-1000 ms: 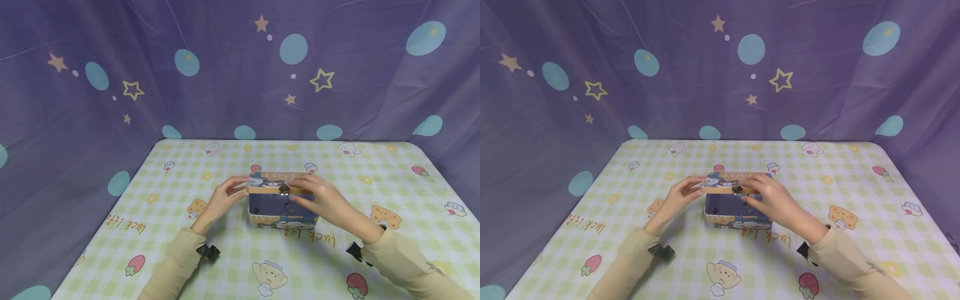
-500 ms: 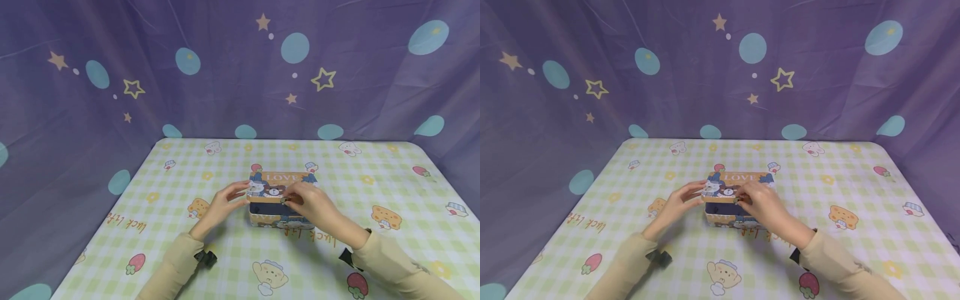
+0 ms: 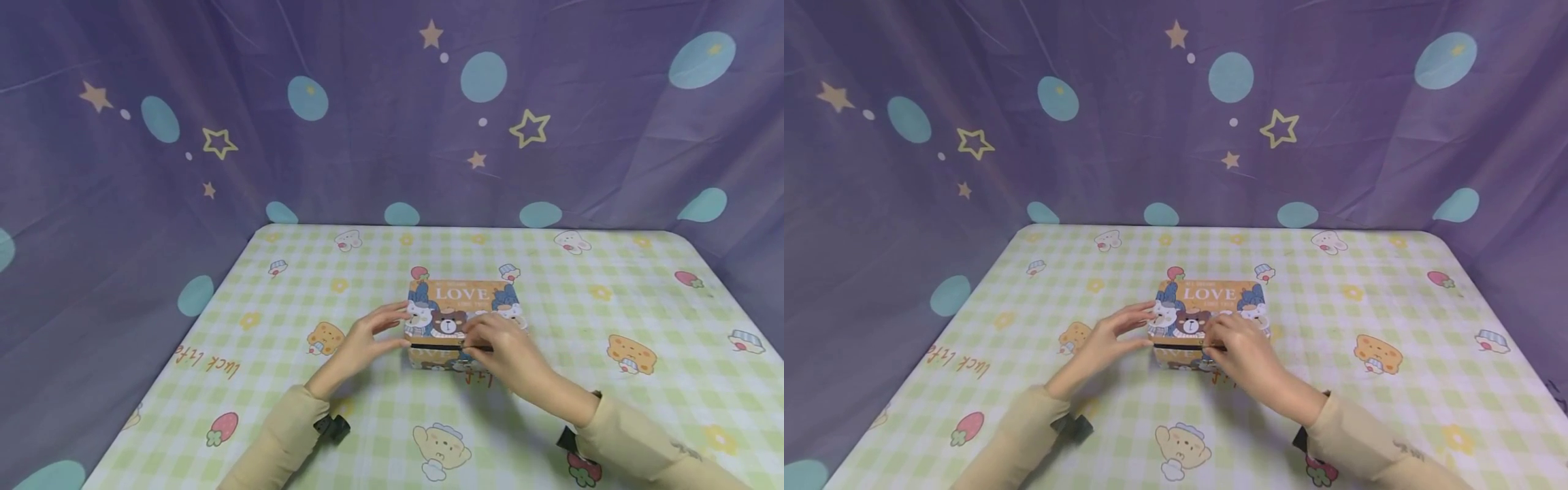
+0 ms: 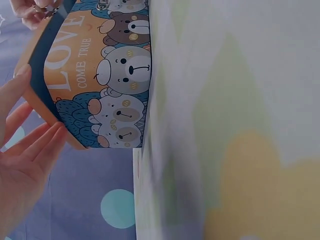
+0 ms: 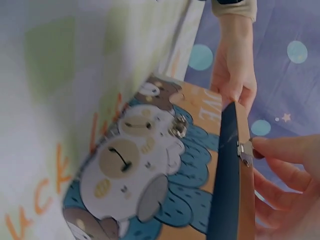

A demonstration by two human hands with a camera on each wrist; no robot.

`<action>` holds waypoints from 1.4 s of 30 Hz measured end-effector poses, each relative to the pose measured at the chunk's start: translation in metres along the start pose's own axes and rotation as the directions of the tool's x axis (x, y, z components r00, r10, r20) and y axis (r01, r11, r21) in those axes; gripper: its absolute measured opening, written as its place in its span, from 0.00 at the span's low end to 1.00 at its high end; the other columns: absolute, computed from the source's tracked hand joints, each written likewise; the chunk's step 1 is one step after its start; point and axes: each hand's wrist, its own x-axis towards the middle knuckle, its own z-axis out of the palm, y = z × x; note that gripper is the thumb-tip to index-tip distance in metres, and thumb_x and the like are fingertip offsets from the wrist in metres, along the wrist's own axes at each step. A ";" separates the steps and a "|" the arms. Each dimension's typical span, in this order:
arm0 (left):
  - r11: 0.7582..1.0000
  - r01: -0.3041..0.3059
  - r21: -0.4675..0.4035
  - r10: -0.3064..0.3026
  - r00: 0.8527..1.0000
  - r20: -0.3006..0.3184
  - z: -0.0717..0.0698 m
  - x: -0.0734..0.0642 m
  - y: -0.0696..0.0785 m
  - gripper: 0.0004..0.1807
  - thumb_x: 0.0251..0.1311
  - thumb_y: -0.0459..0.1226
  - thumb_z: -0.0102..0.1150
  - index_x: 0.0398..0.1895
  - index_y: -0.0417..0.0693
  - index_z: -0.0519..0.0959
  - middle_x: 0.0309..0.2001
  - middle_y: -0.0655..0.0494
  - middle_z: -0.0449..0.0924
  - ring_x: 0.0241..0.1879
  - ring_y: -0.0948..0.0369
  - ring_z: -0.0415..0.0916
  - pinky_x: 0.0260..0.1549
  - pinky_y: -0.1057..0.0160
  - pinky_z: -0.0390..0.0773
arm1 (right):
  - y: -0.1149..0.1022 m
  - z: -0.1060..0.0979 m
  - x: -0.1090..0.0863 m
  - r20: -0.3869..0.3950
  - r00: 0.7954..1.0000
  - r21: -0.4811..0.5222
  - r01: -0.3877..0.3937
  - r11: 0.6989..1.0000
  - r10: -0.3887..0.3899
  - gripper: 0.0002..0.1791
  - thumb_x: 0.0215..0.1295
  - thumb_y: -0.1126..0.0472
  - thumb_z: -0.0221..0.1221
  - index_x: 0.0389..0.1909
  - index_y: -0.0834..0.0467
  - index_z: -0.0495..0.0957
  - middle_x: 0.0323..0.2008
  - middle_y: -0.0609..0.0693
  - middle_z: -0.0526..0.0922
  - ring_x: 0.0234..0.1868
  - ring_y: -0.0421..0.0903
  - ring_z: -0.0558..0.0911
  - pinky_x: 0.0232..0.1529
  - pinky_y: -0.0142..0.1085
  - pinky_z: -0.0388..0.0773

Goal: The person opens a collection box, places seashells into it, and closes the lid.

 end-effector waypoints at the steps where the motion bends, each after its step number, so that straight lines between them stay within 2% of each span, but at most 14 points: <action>1: 1.000 0.001 0.002 -0.001 1.000 0.002 0.000 0.000 0.000 0.21 0.47 0.33 0.63 0.48 0.41 0.74 0.60 0.48 0.65 0.56 0.54 0.65 0.54 0.66 0.68 | 0.000 0.001 -0.001 -0.002 1.000 0.011 -0.007 1.000 0.007 0.10 0.40 0.68 0.67 0.20 0.54 0.77 0.35 0.47 0.79 0.39 0.43 0.77 0.39 0.37 0.77; 7: 1.000 -0.005 0.029 0.004 1.000 0.022 -0.001 0.000 0.021 0.21 0.44 0.27 0.63 0.45 0.33 0.74 0.58 0.38 0.64 0.55 0.47 0.65 0.54 0.59 0.69 | 0.000 0.008 -0.007 -0.018 1.000 0.042 -0.021 0.999 0.022 0.10 0.39 0.71 0.67 0.20 0.55 0.77 0.36 0.47 0.79 0.39 0.43 0.76 0.42 0.40 0.75; 12: 0.998 0.019 0.064 -0.021 0.999 0.043 -0.001 0.000 0.031 0.20 0.42 0.26 0.64 0.43 0.31 0.74 0.57 0.36 0.64 0.54 0.46 0.66 0.54 0.62 0.69 | 0.002 0.013 -0.010 -0.025 1.000 0.036 -0.015 0.999 0.016 0.10 0.38 0.70 0.68 0.20 0.55 0.76 0.36 0.48 0.80 0.39 0.43 0.76 0.45 0.42 0.74; 17: 0.996 -0.017 0.083 0.014 0.999 0.043 0.001 -0.001 0.011 0.21 0.40 0.27 0.65 0.43 0.34 0.75 0.57 0.38 0.64 0.54 0.46 0.66 0.53 0.61 0.70 | 0.003 0.017 -0.013 -0.045 0.999 0.044 -0.002 0.999 0.004 0.11 0.37 0.69 0.68 0.19 0.54 0.76 0.36 0.48 0.79 0.41 0.45 0.76 0.48 0.44 0.72; 21: 0.989 -0.034 0.143 0.027 0.998 0.052 0.002 -0.001 0.000 0.20 0.41 0.32 0.66 0.42 0.39 0.77 0.58 0.43 0.65 0.52 0.49 0.69 0.52 0.61 0.71 | 0.003 0.020 -0.016 -0.042 0.999 0.037 0.002 0.999 -0.001 0.11 0.36 0.69 0.69 0.19 0.54 0.76 0.36 0.48 0.79 0.41 0.45 0.76 0.47 0.43 0.72; 26: 0.983 -0.016 0.185 0.002 0.997 0.076 0.001 -0.002 0.001 0.18 0.43 0.34 0.65 0.41 0.40 0.77 0.59 0.44 0.64 0.53 0.50 0.68 0.52 0.60 0.71 | 0.004 0.023 -0.020 -0.036 0.999 0.024 0.005 1.000 -0.005 0.10 0.36 0.68 0.69 0.19 0.54 0.77 0.36 0.48 0.79 0.41 0.44 0.75 0.47 0.42 0.72; 32: 0.980 -0.024 0.196 0.007 0.996 0.085 0.000 -0.001 0.026 0.17 0.42 0.28 0.64 0.39 0.33 0.76 0.57 0.36 0.63 0.52 0.44 0.68 0.51 0.57 0.71 | 0.005 0.023 -0.023 -0.016 1.000 -0.005 0.024 1.000 -0.024 0.09 0.35 0.65 0.70 0.19 0.53 0.79 0.39 0.48 0.79 0.42 0.44 0.75 0.46 0.42 0.73; 34: 0.979 -0.027 0.202 0.009 0.996 0.088 0.000 -0.001 0.029 0.17 0.42 0.27 0.64 0.39 0.32 0.76 0.56 0.35 0.63 0.52 0.43 0.68 0.51 0.58 0.72 | 0.005 0.022 -0.023 -0.002 1.000 -0.004 0.022 1.000 -0.022 0.09 0.35 0.64 0.70 0.19 0.52 0.80 0.40 0.48 0.78 0.42 0.44 0.74 0.45 0.42 0.73; 42: 0.983 -0.006 0.185 -0.010 0.996 0.088 0.001 -0.002 0.002 0.18 0.44 0.35 0.65 0.41 0.41 0.78 0.60 0.46 0.63 0.54 0.51 0.67 0.52 0.62 0.71 | 0.009 0.017 -0.025 0.019 1.000 0.042 0.024 0.999 -0.024 0.10 0.36 0.61 0.70 0.24 0.54 0.81 0.41 0.48 0.78 0.44 0.45 0.73 0.46 0.42 0.75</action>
